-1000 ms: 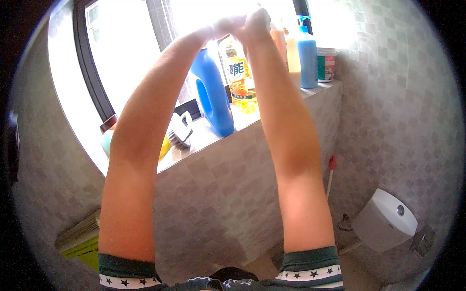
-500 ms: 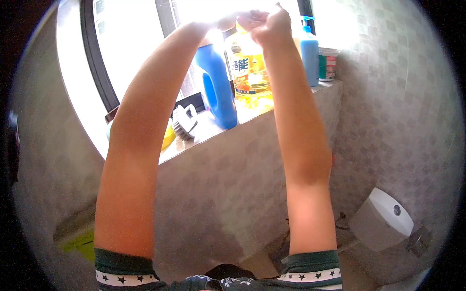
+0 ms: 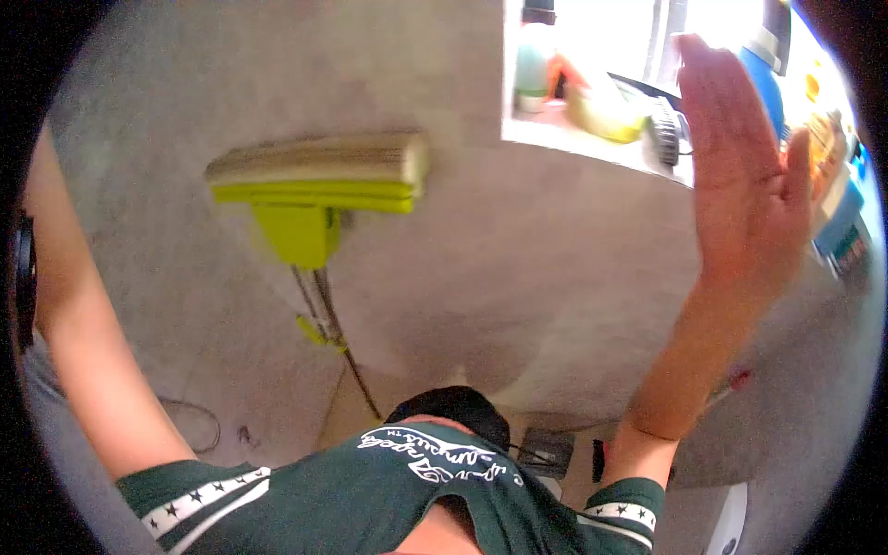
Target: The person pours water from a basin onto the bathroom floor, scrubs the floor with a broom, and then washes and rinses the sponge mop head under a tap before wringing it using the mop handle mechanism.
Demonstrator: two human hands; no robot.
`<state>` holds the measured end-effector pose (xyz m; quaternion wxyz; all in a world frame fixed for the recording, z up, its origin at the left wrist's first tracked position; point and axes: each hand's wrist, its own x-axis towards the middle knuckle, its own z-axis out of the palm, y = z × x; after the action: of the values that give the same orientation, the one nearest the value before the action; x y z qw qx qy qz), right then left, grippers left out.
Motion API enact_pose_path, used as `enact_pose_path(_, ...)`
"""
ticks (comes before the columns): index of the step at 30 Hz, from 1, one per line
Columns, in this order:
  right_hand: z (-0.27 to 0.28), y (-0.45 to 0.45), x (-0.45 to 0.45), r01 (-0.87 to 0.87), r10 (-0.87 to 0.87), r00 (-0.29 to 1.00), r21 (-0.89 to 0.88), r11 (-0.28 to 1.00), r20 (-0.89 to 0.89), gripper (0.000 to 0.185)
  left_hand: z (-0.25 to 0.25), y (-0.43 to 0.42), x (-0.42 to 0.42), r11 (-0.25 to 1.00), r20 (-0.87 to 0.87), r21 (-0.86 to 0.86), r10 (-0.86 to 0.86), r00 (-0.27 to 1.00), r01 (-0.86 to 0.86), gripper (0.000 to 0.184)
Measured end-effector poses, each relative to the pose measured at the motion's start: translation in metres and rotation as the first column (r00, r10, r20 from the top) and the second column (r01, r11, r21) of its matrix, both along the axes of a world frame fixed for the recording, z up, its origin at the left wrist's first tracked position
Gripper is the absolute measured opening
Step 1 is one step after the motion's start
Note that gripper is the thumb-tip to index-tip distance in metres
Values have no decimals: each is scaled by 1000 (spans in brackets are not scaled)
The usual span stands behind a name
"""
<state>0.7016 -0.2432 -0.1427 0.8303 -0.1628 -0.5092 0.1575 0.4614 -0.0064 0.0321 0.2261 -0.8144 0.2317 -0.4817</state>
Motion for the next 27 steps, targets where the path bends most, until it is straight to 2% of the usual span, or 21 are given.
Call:
enact_pose_path(1,-10,24,-5,-402,401,915,15,915,41,61,-9,15,-39,999,12,-22,29,1000,-29,30)
enact_pose_path(3,-9,48,-16,-309,305,941,-1,951,-149,60,-34,20,-79,982,47,-149,121,992,-112,30)
enact_pose_path(4,-10,67,-31,-278,269,949,-34,960,-166,59,-60,32,-99,952,105,-279,159,982,-125,29)
enact_pose_path(6,-14,95,-36,-264,241,957,-143,954,-164,59,-142,58,-103,781,235,-623,235,943,-39,29)
enact_pose_path(7,-19,107,-35,-258,247,966,-174,950,-83,60,-200,72,-89,633,339,-766,255,906,108,20)
enact_pose_path(8,-23,120,-38,-154,159,987,-213,965,6,57,-250,80,-81,374,238,-920,306,922,113,15)
enact_pose_path(9,-25,134,-43,-55,81,992,-238,970,98,55,-312,113,-71,128,227,-971,225,948,202,14)
enact_pose_path(10,-27,145,-44,-58,84,991,-231,971,102,55,-372,147,-56,-166,139,-976,35,990,143,25)
enact_pose_path(11,-30,155,-44,216,-122,930,-246,945,346,51,-426,154,-30,-219,-10,-976,41,999,0,36)
enact_pose_path(12,-33,170,-45,469,-296,768,-184,864,567,48,-446,143,-10,-328,32,-945,-117,993,-9,43)
enact_pose_path(13,-39,192,-45,609,-422,610,-57,791,671,43,-465,132,10,-439,79,-897,-254,964,-42,50)
enact_pose_path(14,-40,206,-53,757,-532,349,103,645,772,40,-458,121,25,-416,50,-906,-277,960,-73,51)
enact_pose_path(16,-51,255,-61,736,-606,-16,420,531,795,38,-450,114,44,-386,24,-917,-302,953,-99,52)
enact_pose_path(18,-55,303,-73,773,-530,-71,382,506,845,43,-444,116,62,-355,-35,-901,-512,858,-248,35)
enact_pose_path(19,-58,322,-78,776,-533,-79,388,497,842,43,-438,115,67,-349,-33,-904,-520,854,-247,35)
enact_pose_path(21,-63,350,-81,801,-233,-352,420,427,907,45,-424,111,74,-438,40,-828,-668,743,-349,27)
enact_pose_path(22,-59,343,-83,807,-226,-356,421,415,907,45,-411,106,69,-522,77,-774,-639,766,-357,21)
enact_pose_path(24,-64,311,-75,761,-292,-329,435,481,898,53,-424,118,70,-483,80,-800,-674,735,-355,20)
enact_pose_path(26,-75,258,-35,740,-326,-422,529,416,846,59,-430,121,76,-461,116,-822,-712,693,-335,20)
enact_pose_path(27,-70,227,-32,831,-239,-419,476,288,876,58,-432,122,77,-468,129,-822,-709,693,-325,19)
